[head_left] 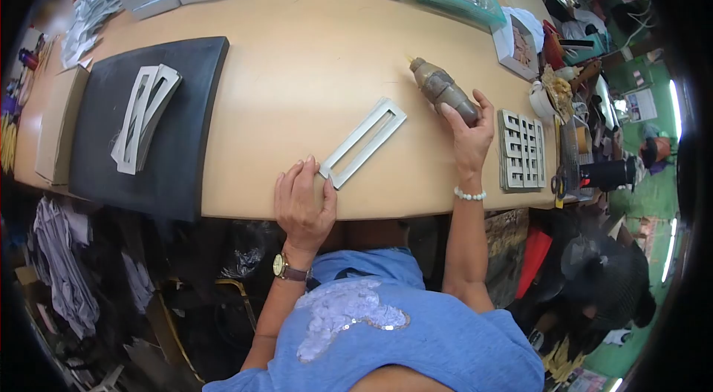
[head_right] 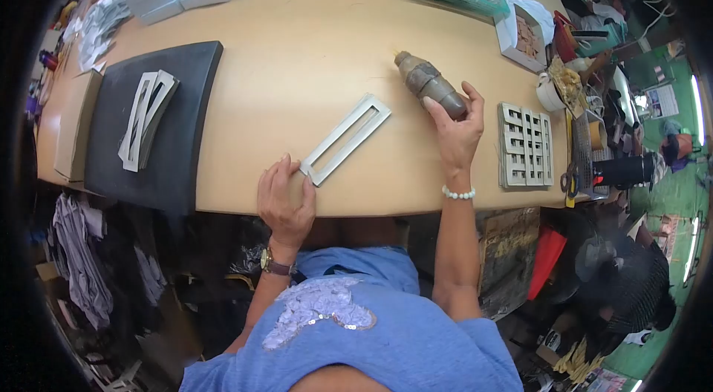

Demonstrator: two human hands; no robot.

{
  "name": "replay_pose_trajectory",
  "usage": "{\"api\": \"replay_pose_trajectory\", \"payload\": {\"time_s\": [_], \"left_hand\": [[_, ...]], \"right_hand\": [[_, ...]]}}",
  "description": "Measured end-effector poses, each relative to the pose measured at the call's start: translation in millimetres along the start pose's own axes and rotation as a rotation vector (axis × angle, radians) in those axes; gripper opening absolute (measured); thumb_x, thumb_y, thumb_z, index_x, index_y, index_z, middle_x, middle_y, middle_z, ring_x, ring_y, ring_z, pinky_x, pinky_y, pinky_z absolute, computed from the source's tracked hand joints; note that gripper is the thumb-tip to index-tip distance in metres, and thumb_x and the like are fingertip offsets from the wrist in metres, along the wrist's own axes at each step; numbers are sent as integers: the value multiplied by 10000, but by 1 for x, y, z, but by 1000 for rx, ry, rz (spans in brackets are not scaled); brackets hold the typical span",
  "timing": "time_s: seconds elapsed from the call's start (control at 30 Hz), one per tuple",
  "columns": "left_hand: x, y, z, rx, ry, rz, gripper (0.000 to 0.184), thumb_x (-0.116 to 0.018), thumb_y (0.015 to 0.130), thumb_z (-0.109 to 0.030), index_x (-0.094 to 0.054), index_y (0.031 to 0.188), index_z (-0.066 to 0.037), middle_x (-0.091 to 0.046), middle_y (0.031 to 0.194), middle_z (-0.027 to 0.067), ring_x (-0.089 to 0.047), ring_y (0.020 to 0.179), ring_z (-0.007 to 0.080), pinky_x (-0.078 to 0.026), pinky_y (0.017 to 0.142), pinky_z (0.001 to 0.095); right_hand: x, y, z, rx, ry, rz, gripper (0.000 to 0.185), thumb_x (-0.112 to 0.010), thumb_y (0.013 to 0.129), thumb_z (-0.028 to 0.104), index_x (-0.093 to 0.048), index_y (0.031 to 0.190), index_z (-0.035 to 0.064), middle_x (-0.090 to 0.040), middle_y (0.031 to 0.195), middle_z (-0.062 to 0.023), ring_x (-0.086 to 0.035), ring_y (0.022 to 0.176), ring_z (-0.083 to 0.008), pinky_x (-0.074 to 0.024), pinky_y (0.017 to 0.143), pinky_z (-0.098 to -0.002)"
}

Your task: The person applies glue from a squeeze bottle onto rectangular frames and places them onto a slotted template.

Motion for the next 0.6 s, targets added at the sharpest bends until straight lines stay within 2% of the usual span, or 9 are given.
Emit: {"api": "replay_pose_trajectory", "payload": {"time_s": [0.13,0.27,0.43,0.6], "left_hand": [[0,2,-3,10,22,13,484,-663,718,-21,-528,1180,28,-640,932,128,-590,916,320,-457,832,429],[-1,1,-2,7,29,26,472,-667,729,-58,-538,1177,19,-638,967,122,-589,943,307,-452,849,427],[0,-2,2,7,16,49,478,-683,758,-149,-542,1188,5,-635,1006,117,-589,988,288,-447,867,438],[3,-1,2,8,-40,60,553,-708,731,-126,-494,1212,43,-633,971,137,-577,944,327,-439,870,443]], "right_hand": [[5,-13,14,26,318,-11,428,-702,783,37,-494,1147,-46,-591,1039,-110,-591,927,-152,-511,813,-284],[18,-26,17,-60,539,-7,379,-696,793,42,-514,1121,-11,-593,1027,-77,-589,928,-145,-492,847,-275],[22,-39,23,-66,540,-86,358,-714,803,99,-515,1083,-4,-587,1001,-64,-579,912,-134,-486,846,-276],[16,-31,15,6,413,-162,360,-720,811,136,-512,1069,-8,-582,988,-65,-567,917,-131,-476,858,-279]]}}
Point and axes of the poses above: each hand's wrist, its own y-axis towards the middle knuckle, its own x-axis out of the back of the hand, z = x × y, the point moved 2 cm from there along y, towards the middle knuckle
